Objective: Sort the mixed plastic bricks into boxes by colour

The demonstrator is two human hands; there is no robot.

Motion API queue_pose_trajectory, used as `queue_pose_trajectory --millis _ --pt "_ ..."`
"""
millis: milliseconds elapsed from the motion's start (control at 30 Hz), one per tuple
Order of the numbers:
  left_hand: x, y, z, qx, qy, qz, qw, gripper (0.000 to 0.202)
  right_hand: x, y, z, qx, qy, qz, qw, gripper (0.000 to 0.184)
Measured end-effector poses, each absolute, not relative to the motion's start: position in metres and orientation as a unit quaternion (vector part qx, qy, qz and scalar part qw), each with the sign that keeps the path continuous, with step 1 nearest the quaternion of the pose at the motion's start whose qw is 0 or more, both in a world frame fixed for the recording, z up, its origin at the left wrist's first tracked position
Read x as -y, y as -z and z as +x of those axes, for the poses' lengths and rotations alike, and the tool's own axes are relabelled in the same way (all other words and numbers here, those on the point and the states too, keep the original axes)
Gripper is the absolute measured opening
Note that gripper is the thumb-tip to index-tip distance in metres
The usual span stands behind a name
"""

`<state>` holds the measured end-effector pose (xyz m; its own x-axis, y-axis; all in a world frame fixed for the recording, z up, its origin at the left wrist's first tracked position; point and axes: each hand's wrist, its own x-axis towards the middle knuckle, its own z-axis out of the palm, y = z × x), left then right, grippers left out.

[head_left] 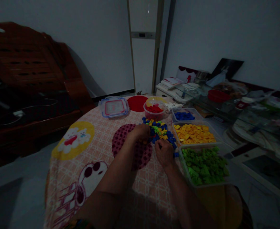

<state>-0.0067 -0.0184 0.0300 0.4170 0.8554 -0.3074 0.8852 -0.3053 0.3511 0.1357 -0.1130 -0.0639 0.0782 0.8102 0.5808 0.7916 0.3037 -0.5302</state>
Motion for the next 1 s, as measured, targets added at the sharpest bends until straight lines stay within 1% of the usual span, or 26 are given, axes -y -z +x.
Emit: queue_pose_trajectory --millis 100,167,267,333,400,500,533,600,667,767,867,933,1000 --pt "0.019 -0.029 -0.006 -0.538 0.037 0.801 0.259 0.012 0.113 0.064 0.136 0.680 -0.010 -0.588 0.438 0.024" --pt "0.017 -0.028 -0.007 -0.534 0.036 0.808 0.245 0.012 0.113 0.064 0.136 0.682 -0.009 -0.587 0.437 0.025" --pt "0.011 -0.025 -0.014 -0.525 -0.017 0.822 0.220 0.009 0.113 0.063 0.136 0.684 -0.010 -0.584 0.437 0.025" --pt "0.007 -0.022 -0.018 -0.514 -0.092 0.814 0.256 0.009 0.113 0.063 0.136 0.684 -0.009 -0.584 0.438 0.025" --pt "0.003 -0.017 -0.020 -0.501 -0.183 0.771 0.347 0.009 0.113 0.063 0.136 0.684 -0.010 -0.584 0.437 0.026" --pt "-0.003 -0.007 -0.014 -0.477 -0.333 0.647 0.493 0.007 0.113 0.063 0.136 0.684 -0.010 -0.586 0.434 0.026" --pt "-0.006 -0.004 -0.010 -0.466 -0.388 0.601 0.520 0.008 0.112 0.064 0.136 0.682 -0.008 -0.588 0.434 0.026" --pt "-0.012 0.002 -0.001 -0.440 -0.496 0.515 0.543 0.009 0.112 0.064 0.136 0.680 -0.006 -0.588 0.437 0.025" --pt "-0.018 0.004 0.007 -0.418 -0.567 0.443 0.554 0.013 0.112 0.064 0.136 0.681 -0.006 -0.587 0.439 0.024" --pt "-0.024 0.004 0.013 -0.387 -0.606 0.382 0.580 0.030 0.113 0.063 0.136 0.682 -0.010 -0.585 0.438 0.023" --pt "-0.024 0.002 0.012 -0.356 -0.609 0.387 0.594 0.048 0.113 0.062 0.136 0.681 -0.012 -0.589 0.435 0.023" --pt "-0.022 0.001 0.009 -0.348 -0.600 0.410 0.593 0.053 0.113 0.062 0.136 0.680 -0.011 -0.590 0.435 0.024" --pt "-0.021 0.001 0.004 -0.351 -0.589 0.435 0.584 0.052 0.113 0.062 0.136 0.681 -0.010 -0.589 0.435 0.025"
